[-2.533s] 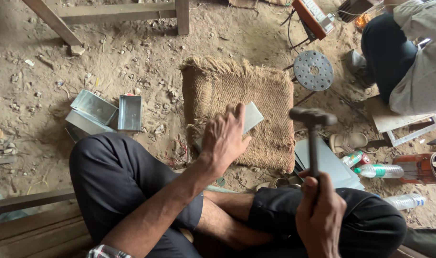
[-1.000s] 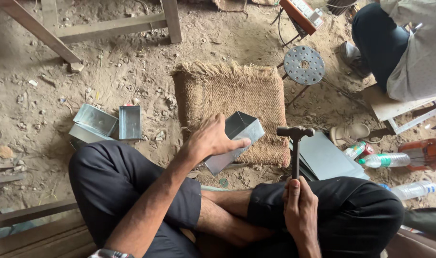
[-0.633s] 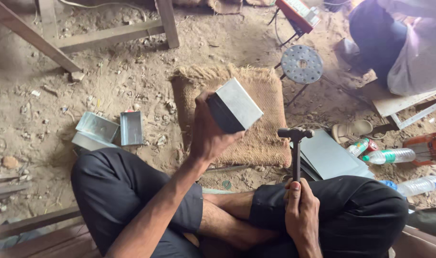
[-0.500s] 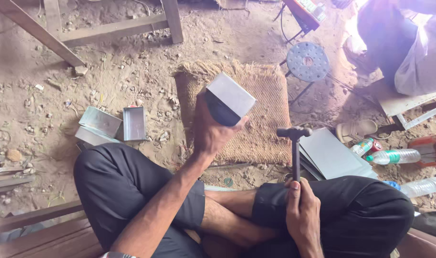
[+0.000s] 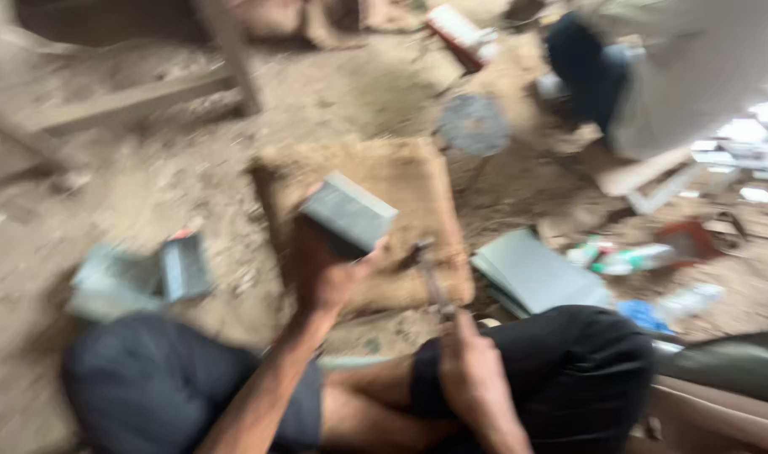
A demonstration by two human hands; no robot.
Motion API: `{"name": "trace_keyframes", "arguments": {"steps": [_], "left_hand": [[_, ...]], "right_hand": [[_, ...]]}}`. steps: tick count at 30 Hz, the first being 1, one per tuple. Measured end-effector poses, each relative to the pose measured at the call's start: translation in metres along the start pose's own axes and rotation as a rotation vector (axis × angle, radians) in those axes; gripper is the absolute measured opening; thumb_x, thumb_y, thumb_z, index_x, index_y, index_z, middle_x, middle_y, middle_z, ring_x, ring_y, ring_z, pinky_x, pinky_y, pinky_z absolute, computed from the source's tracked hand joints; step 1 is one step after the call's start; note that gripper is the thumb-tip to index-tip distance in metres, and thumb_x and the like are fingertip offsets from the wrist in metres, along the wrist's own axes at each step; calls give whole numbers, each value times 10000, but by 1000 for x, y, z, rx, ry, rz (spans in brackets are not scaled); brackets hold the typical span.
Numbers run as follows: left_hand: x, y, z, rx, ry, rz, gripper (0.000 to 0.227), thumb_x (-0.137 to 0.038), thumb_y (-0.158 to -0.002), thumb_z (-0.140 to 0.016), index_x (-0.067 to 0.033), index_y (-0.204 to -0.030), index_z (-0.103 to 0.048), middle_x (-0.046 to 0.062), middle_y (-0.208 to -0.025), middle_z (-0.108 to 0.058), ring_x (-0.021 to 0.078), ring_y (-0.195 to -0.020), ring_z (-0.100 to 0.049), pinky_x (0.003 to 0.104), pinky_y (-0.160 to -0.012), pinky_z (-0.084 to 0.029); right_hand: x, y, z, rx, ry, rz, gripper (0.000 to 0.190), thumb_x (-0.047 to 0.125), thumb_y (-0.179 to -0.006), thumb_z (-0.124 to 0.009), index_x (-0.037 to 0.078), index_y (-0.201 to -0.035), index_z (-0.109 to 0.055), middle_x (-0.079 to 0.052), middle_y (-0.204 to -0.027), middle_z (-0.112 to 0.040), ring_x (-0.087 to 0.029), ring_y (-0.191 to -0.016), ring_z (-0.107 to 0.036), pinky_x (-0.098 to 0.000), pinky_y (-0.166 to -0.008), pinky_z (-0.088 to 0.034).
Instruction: The person sits on the ground and repeatedly strikes a small rectangular metal box with a hammer. They rotate the box to hit different edges and corners, working on the seams. Another person is visible in the background welding.
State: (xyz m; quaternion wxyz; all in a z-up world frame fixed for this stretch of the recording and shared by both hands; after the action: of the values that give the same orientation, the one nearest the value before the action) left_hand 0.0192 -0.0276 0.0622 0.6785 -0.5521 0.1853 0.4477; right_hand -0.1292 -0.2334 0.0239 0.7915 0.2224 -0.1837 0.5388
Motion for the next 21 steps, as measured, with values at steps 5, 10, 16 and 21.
{"name": "trace_keyframes", "arguments": {"steps": [5,10,16,21], "left_hand": [[10,3,0,107,-275,293,815,-380,-625,-972,-25,-1211,-531,169,-1114,-641,338,-990,-666,462,-856,-572],[24,22,1,18,-459,85,1053,-440,-633,-941,65,-1332,-337,273,-1115,-575,360,-916,-657,414,-739,-620],[53,45,-17,76,-403,100,997,-424,-726,-914,68,-1344,-307,229,-1088,-579,284,-850,-675,369,-687,-645],[61,52,-30,192,-478,-178,603,-29,-864,-757,32,-1290,-336,173,-1045,-592,223,-820,-702,491,-828,-630]], "right_hand": [[5,0,0,122,-157,-16,545,173,-995,-511,248,-1528,-418,-224,-945,-666,-442,-825,-679,-520,-646,-521],[11,2,-6,252,-55,-20,639,88,-1002,-450,313,-1594,-364,-158,-1057,-649,-368,-887,-665,-486,-750,-514],[15,9,-1,106,-179,119,770,-9,-865,-509,293,-1569,-435,-131,-978,-664,-345,-834,-697,-448,-711,-553],[8,5,-1,76,-205,67,734,10,-900,-501,313,-1564,-421,-102,-874,-678,-299,-706,-709,-413,-652,-561]]}}
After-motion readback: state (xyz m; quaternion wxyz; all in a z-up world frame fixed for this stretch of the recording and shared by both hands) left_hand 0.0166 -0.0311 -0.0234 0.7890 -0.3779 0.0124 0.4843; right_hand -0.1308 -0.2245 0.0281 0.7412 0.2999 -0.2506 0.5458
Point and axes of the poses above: each hand's wrist, its own y-axis away from the middle knuckle, its own z-axis out of the back of the hand, x = y × z, the point moved 6 cm from there along -y, towards the middle knuckle
